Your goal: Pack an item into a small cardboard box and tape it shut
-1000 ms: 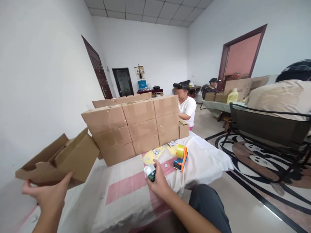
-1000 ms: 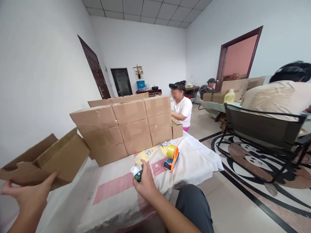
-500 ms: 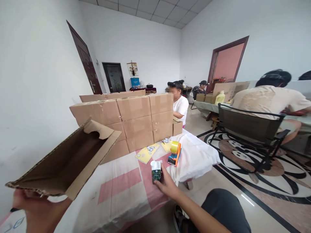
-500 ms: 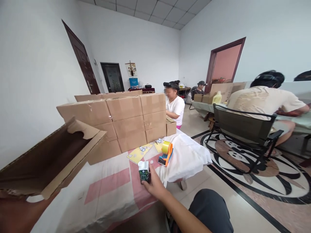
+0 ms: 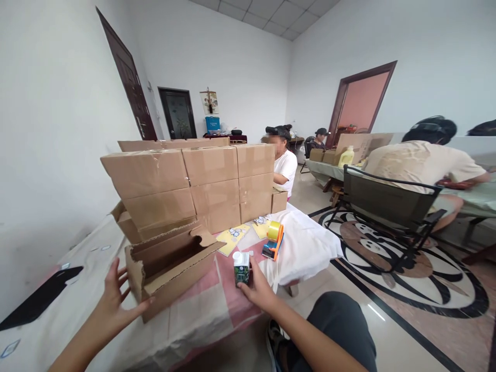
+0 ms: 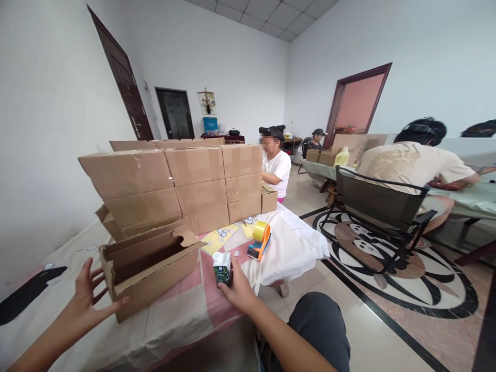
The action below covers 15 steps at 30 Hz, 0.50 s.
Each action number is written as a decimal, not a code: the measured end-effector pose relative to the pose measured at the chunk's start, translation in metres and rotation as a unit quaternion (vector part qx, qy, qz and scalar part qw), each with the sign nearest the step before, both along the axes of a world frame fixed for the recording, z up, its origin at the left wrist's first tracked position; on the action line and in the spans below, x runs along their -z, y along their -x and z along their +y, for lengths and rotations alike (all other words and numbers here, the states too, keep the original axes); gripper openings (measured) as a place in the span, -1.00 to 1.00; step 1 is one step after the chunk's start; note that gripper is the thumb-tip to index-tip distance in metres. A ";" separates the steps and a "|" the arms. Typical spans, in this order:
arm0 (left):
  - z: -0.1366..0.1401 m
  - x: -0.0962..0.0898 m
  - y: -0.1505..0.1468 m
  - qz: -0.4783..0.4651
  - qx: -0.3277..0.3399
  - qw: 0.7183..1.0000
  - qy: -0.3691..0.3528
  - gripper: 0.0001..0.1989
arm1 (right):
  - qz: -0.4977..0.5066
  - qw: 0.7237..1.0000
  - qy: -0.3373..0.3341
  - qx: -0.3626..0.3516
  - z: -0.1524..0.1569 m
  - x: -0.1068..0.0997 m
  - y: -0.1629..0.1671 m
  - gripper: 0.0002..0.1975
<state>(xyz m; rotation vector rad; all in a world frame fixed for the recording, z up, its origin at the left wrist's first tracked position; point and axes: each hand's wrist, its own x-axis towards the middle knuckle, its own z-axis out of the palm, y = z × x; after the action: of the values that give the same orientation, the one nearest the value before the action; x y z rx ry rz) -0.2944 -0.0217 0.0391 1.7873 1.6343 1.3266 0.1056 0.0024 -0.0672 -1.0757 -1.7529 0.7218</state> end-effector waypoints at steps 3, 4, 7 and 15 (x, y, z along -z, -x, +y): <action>-0.001 -0.001 -0.003 -0.023 0.026 0.998 0.046 0.35 | -0.002 1.000 -0.003 0.003 -0.001 -0.001 -0.001 -0.05; -0.002 -0.001 -0.004 -0.026 0.031 0.998 0.058 0.34 | -0.004 1.000 -0.003 0.002 -0.002 -0.003 -0.001 -0.05; -0.001 -0.001 -0.004 -0.014 0.034 0.995 0.088 0.33 | -0.010 1.000 0.004 0.002 -0.005 -0.010 -0.001 -0.07; 0.002 0.023 0.012 0.015 0.018 0.993 0.112 0.37 | -0.010 1.000 0.013 0.000 -0.009 -0.019 0.001 -0.06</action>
<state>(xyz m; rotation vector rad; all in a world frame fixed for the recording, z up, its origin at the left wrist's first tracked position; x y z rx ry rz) -0.3064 -0.0196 0.0166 1.7013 1.6866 1.0576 0.1046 -0.0065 -0.0479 -1.1039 -1.7648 0.7381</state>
